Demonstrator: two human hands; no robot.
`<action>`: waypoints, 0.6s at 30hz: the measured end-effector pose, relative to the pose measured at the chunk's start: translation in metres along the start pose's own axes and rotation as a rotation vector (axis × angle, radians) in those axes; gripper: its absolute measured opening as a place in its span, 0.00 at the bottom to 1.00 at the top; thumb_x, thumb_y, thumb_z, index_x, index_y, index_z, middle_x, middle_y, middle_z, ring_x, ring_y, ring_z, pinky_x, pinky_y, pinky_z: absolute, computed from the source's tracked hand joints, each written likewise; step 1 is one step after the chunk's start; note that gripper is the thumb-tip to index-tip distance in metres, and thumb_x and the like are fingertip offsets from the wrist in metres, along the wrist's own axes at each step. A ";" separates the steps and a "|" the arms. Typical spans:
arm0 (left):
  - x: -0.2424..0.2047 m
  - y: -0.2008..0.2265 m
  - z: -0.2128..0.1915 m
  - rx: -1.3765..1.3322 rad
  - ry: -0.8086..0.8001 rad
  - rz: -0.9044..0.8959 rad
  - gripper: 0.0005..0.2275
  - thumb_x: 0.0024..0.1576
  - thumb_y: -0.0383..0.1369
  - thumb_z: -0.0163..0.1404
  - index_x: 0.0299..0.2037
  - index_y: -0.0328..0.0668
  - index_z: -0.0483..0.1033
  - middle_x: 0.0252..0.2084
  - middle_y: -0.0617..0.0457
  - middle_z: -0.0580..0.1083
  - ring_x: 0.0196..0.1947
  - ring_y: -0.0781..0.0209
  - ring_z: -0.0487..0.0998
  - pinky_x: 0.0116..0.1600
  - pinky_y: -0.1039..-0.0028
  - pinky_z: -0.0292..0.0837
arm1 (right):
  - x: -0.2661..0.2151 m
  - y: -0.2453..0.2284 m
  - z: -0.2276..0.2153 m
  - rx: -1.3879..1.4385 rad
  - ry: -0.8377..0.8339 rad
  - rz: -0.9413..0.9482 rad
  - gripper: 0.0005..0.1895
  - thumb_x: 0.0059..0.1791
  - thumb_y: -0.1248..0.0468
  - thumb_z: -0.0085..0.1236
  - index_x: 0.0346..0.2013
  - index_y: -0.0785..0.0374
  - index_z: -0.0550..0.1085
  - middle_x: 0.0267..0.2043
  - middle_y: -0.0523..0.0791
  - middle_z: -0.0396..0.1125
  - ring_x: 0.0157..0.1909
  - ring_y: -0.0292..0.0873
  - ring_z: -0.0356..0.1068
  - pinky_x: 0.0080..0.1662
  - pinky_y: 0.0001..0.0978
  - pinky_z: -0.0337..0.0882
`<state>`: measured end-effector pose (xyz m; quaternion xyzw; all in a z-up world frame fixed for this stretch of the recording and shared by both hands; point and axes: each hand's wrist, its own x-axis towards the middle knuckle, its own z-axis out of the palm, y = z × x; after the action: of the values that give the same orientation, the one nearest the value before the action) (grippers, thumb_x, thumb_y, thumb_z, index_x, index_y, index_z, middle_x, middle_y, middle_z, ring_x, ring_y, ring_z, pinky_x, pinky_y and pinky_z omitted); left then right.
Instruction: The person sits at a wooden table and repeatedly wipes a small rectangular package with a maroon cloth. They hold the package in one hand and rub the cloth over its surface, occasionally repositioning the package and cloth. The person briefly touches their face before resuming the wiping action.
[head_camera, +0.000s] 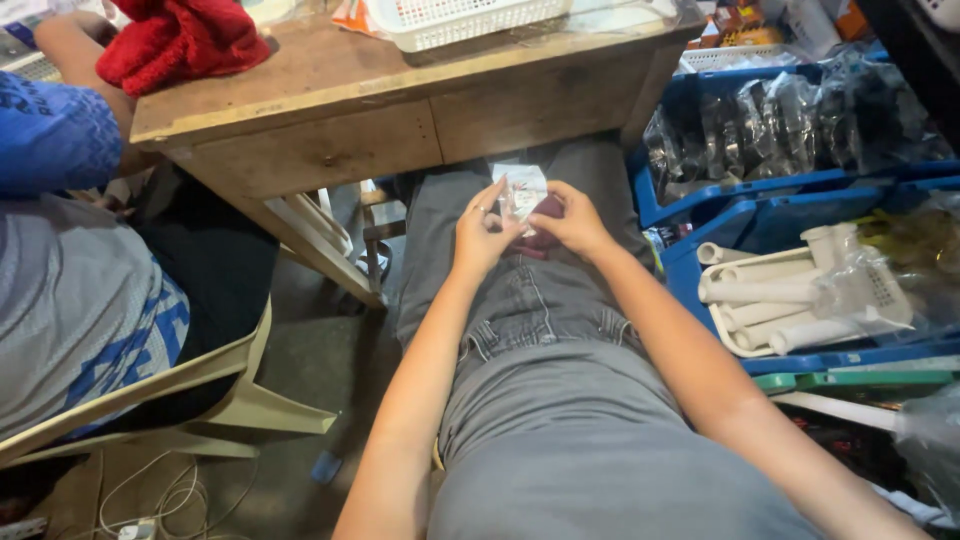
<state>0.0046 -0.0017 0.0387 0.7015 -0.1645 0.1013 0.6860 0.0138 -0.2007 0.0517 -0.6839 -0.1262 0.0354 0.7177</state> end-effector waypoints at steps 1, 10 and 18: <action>0.000 -0.006 0.002 0.004 0.003 0.021 0.36 0.46 0.18 0.66 0.68 0.37 0.68 0.66 0.45 0.67 0.39 0.66 0.80 0.41 0.77 0.79 | 0.000 0.001 -0.001 -0.009 -0.016 -0.034 0.24 0.46 0.73 0.65 0.56 0.67 0.71 0.55 0.47 0.72 0.55 0.37 0.71 0.54 0.31 0.74; -0.012 -0.001 0.009 -0.078 -0.050 0.005 0.39 0.46 0.19 0.63 0.71 0.41 0.61 0.71 0.45 0.60 0.60 0.53 0.75 0.54 0.70 0.81 | -0.010 0.009 -0.001 -0.038 -0.049 -0.080 0.31 0.43 0.74 0.68 0.60 0.68 0.68 0.56 0.48 0.70 0.58 0.40 0.70 0.60 0.34 0.70; -0.018 0.003 0.016 -0.067 -0.036 0.026 0.38 0.49 0.20 0.62 0.72 0.43 0.61 0.71 0.45 0.60 0.66 0.51 0.71 0.61 0.66 0.77 | -0.023 -0.017 0.013 -0.252 0.084 -0.121 0.43 0.43 0.70 0.69 0.68 0.65 0.57 0.56 0.50 0.69 0.58 0.42 0.69 0.58 0.34 0.69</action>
<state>-0.0141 -0.0157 0.0342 0.6777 -0.1894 0.0919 0.7045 -0.0131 -0.1945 0.0660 -0.7608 -0.1402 -0.0527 0.6315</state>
